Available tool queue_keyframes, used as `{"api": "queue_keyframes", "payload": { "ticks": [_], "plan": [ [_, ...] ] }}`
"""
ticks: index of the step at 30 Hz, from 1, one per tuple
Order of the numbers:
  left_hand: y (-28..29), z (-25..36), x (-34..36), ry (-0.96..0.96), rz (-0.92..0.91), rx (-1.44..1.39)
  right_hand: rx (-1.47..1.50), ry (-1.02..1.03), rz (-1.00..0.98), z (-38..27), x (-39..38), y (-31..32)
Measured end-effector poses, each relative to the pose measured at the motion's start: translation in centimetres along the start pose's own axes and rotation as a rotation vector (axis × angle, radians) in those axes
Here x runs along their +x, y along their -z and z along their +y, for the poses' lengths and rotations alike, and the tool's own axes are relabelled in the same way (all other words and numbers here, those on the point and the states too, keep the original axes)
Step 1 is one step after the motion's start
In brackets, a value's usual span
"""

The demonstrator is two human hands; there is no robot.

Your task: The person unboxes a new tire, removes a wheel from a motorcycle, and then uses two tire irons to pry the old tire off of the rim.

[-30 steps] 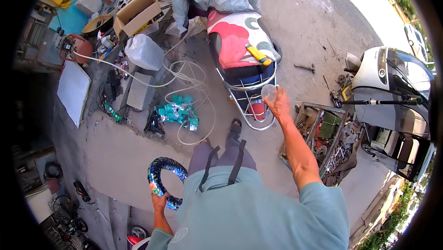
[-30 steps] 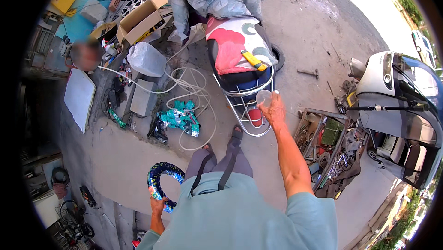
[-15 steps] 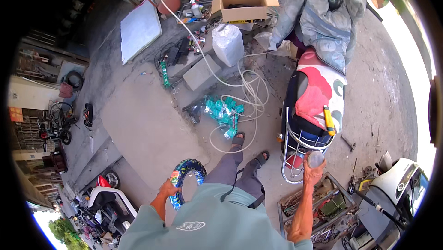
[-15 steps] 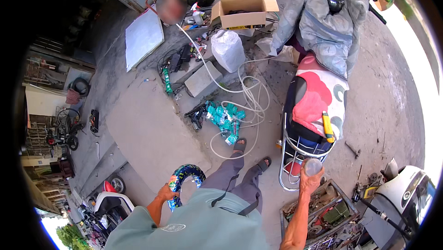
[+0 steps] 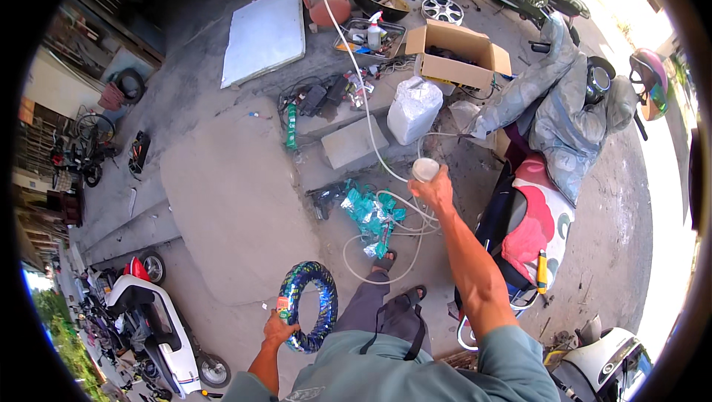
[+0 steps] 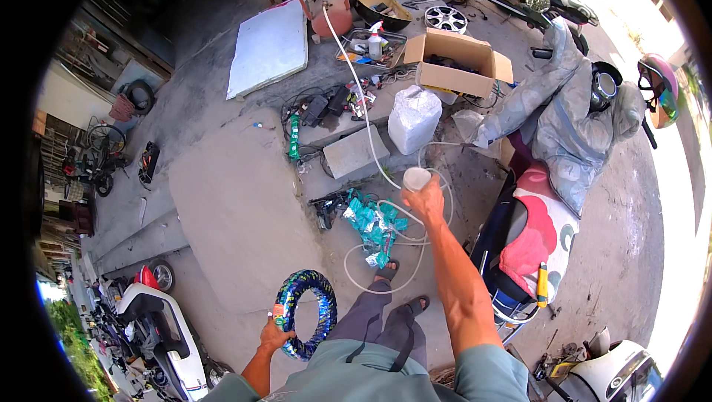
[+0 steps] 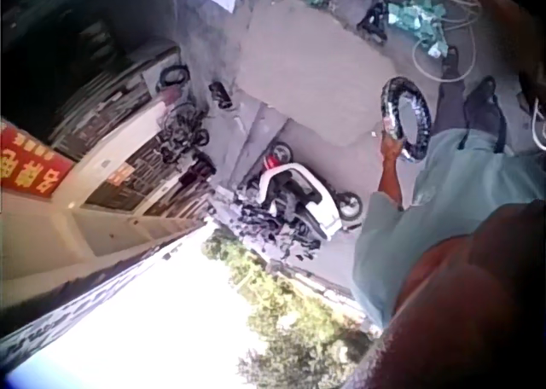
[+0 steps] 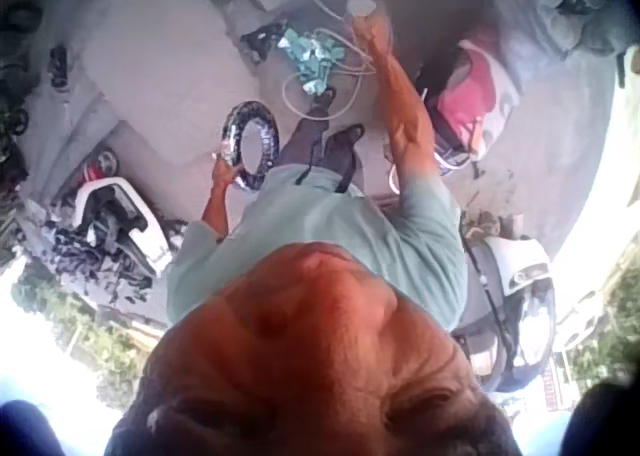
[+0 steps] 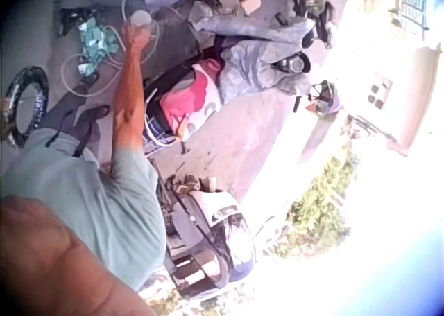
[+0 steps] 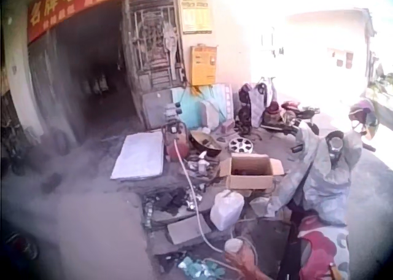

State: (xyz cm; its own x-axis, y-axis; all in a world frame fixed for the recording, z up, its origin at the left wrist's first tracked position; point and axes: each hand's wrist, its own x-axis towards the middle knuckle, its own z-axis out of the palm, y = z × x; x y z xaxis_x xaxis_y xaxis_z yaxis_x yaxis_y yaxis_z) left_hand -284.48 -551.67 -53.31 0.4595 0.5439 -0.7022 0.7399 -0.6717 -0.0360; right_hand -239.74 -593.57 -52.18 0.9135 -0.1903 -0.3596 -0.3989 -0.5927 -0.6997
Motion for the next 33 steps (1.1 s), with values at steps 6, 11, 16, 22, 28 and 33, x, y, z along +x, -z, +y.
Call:
{"api": "queue_keyframes", "payload": {
  "ticks": [6,11,16,22,28,33],
  "plan": [
    [-2.4,-3.8,0.6,0.071,-0.033,-0.31,0.202,0.44,0.186,-14.5,7.1,2.5],
    [-5.2,-6.9,4.8,0.151,-0.151,-0.367,0.223,0.319,-0.111,-5.4,-2.6,-2.5],
    [-1.4,-2.0,7.4,0.113,-0.284,-0.2,0.253,-0.253,-0.052,17.9,-20.4,-0.6],
    [0.9,0.9,8.4,-0.145,-0.126,0.15,0.296,-0.481,0.438,25.2,-29.7,9.4],
    [7.8,12.7,5.4,-0.496,0.045,0.454,-0.112,-0.156,0.986,24.7,-25.4,18.7],
    [13.2,21.2,-1.9,-0.791,0.251,0.536,-0.609,-0.409,0.689,31.1,-18.7,20.8]
  ]
}}
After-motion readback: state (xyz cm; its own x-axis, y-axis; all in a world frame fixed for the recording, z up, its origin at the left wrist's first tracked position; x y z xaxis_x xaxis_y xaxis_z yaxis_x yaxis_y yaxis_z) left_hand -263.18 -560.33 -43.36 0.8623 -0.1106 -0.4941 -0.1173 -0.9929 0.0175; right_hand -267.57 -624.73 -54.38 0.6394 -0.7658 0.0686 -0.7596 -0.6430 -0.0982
